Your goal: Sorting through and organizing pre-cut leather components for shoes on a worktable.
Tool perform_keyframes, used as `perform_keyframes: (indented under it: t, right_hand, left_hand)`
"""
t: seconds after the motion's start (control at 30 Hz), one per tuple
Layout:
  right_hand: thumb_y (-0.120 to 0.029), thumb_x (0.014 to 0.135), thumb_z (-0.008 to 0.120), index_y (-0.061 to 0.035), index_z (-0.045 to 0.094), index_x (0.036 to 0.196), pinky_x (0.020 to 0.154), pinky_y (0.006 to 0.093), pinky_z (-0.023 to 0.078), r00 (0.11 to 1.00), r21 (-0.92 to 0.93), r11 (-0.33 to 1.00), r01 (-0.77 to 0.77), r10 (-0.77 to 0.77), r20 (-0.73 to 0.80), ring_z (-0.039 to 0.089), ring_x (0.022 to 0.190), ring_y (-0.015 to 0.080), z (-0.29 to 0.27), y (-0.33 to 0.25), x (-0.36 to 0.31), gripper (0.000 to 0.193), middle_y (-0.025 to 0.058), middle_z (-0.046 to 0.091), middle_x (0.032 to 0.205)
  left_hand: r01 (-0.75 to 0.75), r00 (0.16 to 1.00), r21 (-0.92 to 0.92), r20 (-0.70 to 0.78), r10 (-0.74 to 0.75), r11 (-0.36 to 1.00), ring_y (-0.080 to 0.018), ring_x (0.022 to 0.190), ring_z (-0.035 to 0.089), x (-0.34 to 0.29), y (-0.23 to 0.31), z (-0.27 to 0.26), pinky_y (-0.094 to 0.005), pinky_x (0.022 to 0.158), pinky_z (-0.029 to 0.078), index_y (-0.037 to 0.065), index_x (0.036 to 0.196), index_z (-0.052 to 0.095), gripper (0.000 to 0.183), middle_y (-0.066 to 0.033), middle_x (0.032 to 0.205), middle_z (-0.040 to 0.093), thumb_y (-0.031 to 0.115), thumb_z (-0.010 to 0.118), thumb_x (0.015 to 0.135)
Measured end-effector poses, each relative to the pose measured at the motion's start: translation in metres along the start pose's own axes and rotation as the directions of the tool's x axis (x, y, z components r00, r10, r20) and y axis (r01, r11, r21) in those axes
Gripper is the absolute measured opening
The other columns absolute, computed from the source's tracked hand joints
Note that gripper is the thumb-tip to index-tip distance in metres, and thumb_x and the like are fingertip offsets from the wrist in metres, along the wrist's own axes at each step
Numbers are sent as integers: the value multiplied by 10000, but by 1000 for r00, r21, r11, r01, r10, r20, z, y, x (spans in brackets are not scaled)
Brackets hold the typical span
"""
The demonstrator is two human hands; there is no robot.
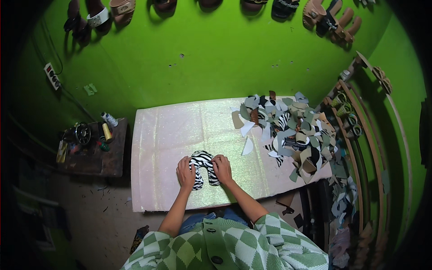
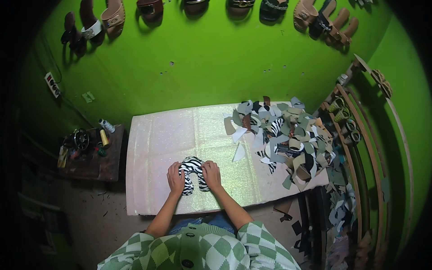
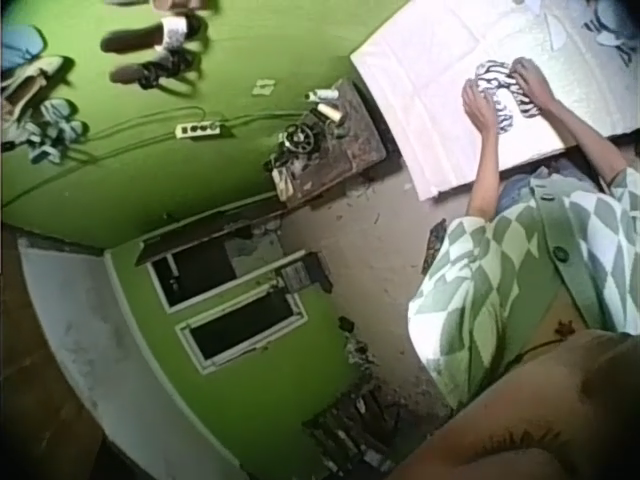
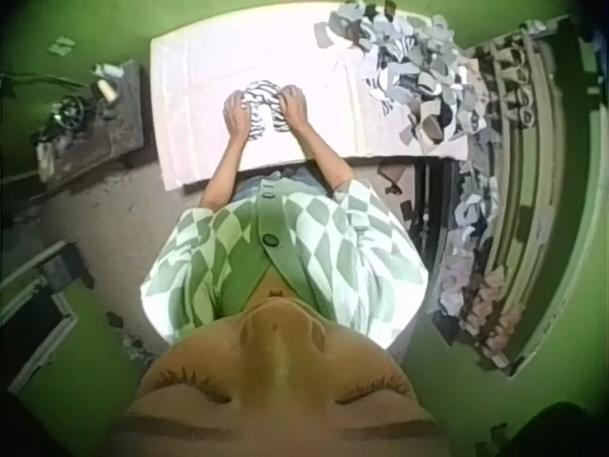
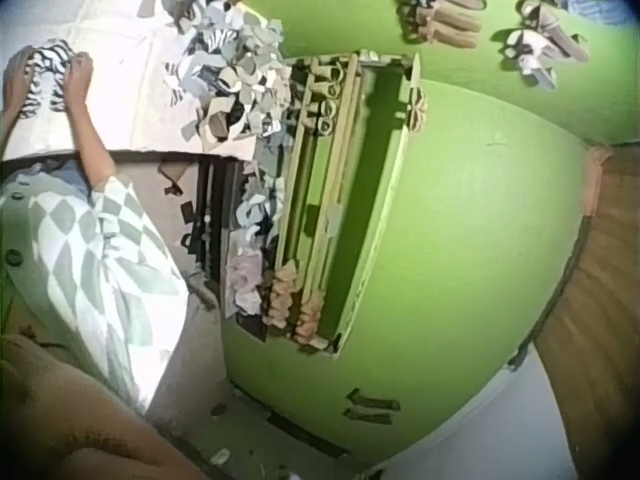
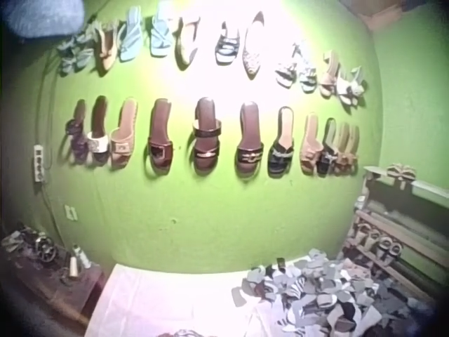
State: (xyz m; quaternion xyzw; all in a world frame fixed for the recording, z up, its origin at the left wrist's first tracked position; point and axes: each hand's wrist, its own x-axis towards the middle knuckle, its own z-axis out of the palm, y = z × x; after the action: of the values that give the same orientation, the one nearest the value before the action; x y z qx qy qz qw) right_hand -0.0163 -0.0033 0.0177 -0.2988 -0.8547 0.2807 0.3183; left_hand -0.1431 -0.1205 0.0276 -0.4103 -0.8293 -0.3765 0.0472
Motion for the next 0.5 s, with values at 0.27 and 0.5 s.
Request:
perform_keyframes:
  t: [0.27,0.5]
  right_hand:
    - [-123,800,563,-134,565,1043,803,389,373,999,-171,985,-24,28,25,497,948,277,4,3,-11,243,110,507,1045]
    - [-124,797,566,-63,469,1137,853,388,351,991,-42,994,-98,102,92,465,1014,297,-35,12,-16,358,144,473,1061]
  left_hand:
    - [-12,976,38,216,3,999,-330,1275,291,-18,-7,11,-434,1008,275,96,1271,432,461,-100,1365,357,81,534,821]
    - [4,995,27,99,-6,1000,-356,1282,268,-12,18,10,-456,1031,229,39,1169,495,370,-142,1360,354,118,534,809]
